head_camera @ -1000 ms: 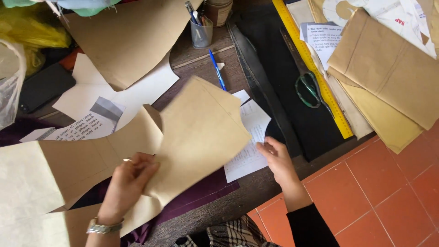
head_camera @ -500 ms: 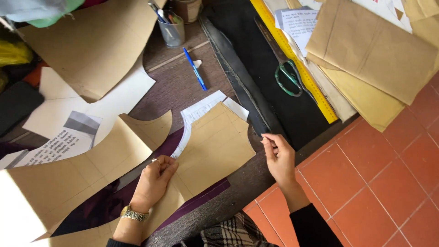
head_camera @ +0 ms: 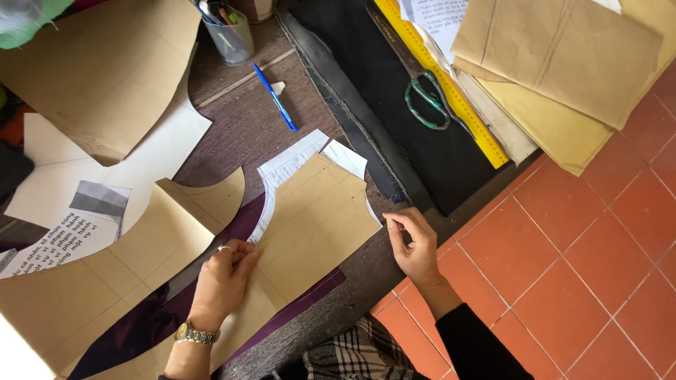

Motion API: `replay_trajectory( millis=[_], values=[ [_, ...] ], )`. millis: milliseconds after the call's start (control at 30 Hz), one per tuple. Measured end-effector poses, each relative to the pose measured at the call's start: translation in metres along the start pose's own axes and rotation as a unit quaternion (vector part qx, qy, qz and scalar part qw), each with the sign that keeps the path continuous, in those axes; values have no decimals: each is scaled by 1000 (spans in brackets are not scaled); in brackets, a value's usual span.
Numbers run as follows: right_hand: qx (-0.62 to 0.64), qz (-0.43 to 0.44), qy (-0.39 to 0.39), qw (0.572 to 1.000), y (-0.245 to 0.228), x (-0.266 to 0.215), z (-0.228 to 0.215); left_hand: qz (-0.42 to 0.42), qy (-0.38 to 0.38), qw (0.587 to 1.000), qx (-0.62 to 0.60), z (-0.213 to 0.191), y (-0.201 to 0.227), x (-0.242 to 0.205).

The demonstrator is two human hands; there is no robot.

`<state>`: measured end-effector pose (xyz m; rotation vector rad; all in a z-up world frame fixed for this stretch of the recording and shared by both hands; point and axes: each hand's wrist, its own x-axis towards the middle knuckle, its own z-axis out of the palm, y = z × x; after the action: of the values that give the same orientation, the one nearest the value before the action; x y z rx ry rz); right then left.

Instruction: The person handles a printed paper pattern and a brown paper pattern on a work table. They move the paper pattern aside, unfold a brown paper pattern, and then place the paper pattern on top of the brown paper pattern.

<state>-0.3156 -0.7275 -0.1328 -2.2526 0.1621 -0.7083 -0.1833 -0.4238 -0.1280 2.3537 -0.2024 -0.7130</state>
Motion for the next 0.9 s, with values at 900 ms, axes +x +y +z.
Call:
replay_trajectory(
  millis=[900],
  values=[
    [18, -3, 59, 998, -2, 6, 6, 3, 12, 1000, -10, 10, 15, 25]
  ],
)
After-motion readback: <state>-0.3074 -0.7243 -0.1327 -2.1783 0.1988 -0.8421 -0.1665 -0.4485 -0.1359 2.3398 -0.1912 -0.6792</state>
